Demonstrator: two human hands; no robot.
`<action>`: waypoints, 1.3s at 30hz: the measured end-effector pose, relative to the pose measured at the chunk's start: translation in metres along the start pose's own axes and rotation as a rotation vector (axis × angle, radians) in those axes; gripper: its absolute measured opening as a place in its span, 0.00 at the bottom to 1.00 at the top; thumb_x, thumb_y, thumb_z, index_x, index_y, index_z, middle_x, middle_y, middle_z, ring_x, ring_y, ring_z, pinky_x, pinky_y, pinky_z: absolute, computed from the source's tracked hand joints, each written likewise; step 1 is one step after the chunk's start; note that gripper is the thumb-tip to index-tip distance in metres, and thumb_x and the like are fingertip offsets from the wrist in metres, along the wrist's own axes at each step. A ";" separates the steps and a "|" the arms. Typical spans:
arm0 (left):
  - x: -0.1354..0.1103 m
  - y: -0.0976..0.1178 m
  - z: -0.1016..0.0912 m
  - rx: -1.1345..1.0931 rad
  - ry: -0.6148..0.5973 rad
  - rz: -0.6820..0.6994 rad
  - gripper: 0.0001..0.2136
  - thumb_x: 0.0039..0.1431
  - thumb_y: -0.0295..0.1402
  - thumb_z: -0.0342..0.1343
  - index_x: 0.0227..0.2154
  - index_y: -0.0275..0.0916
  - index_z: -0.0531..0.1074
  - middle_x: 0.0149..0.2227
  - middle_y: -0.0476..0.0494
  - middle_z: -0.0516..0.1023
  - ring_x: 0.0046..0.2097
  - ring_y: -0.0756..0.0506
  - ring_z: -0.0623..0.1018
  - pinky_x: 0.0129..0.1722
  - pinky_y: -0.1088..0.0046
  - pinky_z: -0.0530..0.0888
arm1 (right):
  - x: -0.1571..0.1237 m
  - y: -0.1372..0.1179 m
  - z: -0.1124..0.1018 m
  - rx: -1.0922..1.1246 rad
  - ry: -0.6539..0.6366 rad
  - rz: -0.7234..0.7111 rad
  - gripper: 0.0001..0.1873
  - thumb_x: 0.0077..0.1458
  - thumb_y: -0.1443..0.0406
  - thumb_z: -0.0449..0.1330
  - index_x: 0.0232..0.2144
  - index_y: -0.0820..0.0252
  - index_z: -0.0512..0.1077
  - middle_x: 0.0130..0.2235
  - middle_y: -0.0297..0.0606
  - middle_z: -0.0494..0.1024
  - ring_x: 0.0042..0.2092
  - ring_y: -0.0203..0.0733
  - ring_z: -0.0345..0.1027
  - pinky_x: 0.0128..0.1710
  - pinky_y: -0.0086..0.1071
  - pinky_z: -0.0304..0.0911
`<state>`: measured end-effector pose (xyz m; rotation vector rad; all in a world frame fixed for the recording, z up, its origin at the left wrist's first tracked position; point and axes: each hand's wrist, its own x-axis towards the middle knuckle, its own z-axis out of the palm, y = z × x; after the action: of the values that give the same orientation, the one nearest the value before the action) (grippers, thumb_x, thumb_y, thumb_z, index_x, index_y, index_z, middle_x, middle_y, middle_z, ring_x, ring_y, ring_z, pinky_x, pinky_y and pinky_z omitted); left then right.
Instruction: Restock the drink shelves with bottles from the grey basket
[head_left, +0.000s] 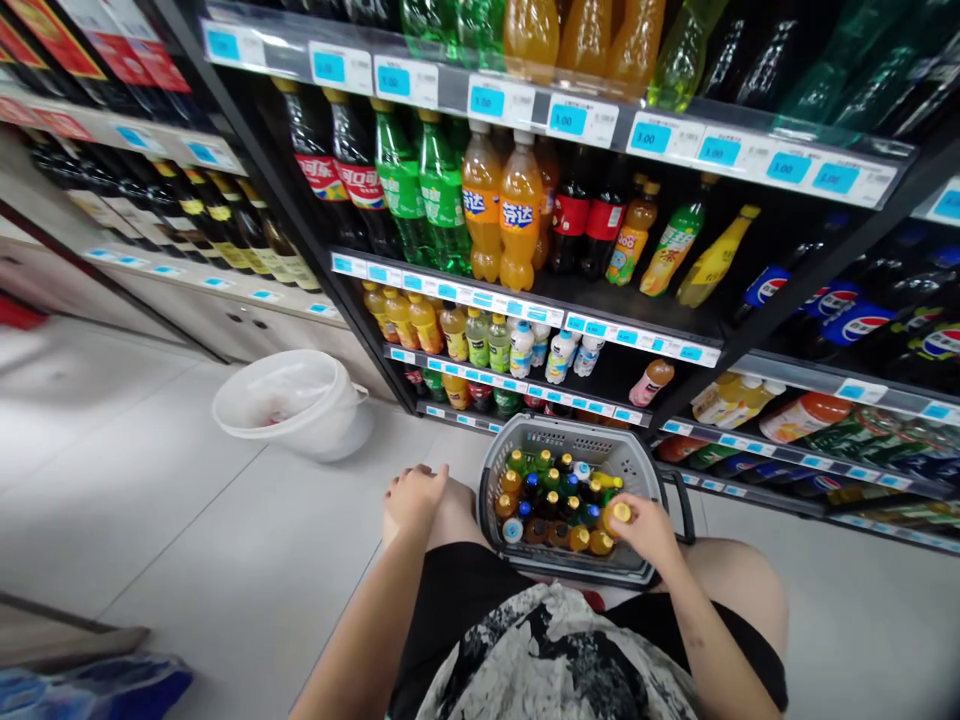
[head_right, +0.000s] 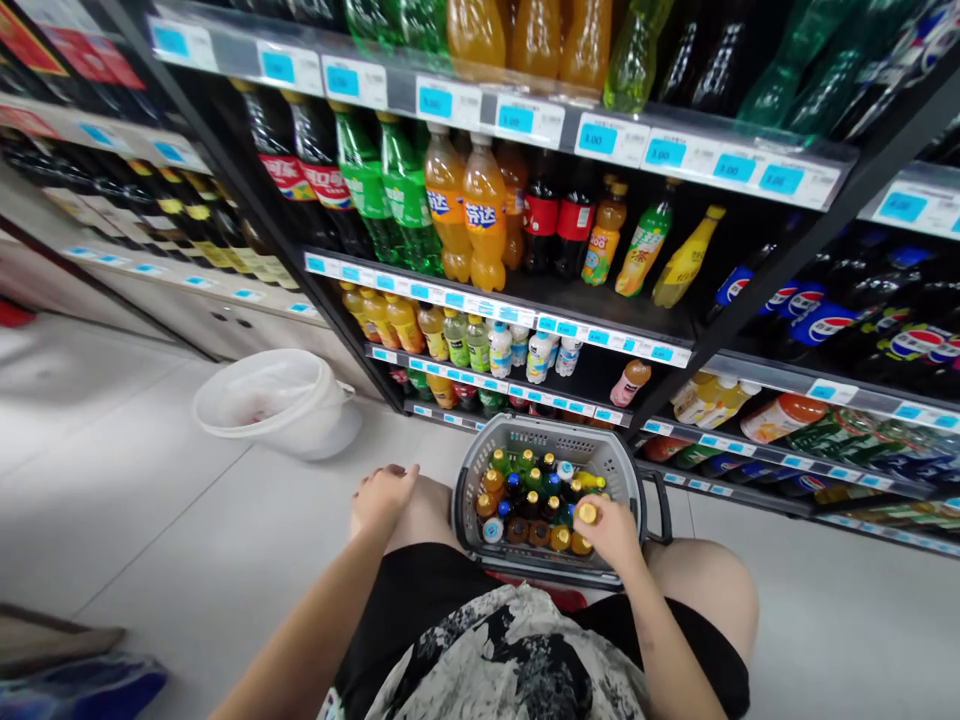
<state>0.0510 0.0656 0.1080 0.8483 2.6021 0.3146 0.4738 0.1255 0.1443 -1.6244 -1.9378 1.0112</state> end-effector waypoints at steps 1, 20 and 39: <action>0.000 -0.003 -0.001 -0.006 0.002 -0.004 0.27 0.62 0.49 0.47 0.50 0.37 0.81 0.55 0.30 0.80 0.59 0.27 0.73 0.58 0.50 0.69 | -0.001 0.004 0.007 -0.147 -0.040 0.006 0.11 0.44 0.59 0.63 0.31 0.54 0.81 0.29 0.37 0.79 0.34 0.48 0.73 0.35 0.34 0.60; -0.003 -0.030 -0.011 -0.057 0.006 -0.073 0.25 0.63 0.48 0.46 0.50 0.38 0.80 0.56 0.31 0.79 0.61 0.30 0.74 0.59 0.52 0.69 | -0.019 0.084 0.120 -0.253 -0.229 0.104 0.08 0.54 0.59 0.56 0.37 0.51 0.65 0.31 0.31 0.77 0.32 0.46 0.75 0.32 0.31 0.62; 0.018 -0.040 -0.008 -0.015 -0.053 -0.036 0.31 0.58 0.55 0.47 0.52 0.39 0.80 0.54 0.29 0.80 0.60 0.26 0.74 0.60 0.48 0.70 | -0.003 0.106 0.147 -0.261 -0.160 0.103 0.22 0.45 0.63 0.71 0.32 0.56 0.59 0.30 0.30 0.74 0.32 0.39 0.68 0.31 0.28 0.44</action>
<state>0.0136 0.0445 0.0971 0.7928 2.5593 0.2971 0.4395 0.0896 -0.0301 -1.8505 -2.1887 0.9869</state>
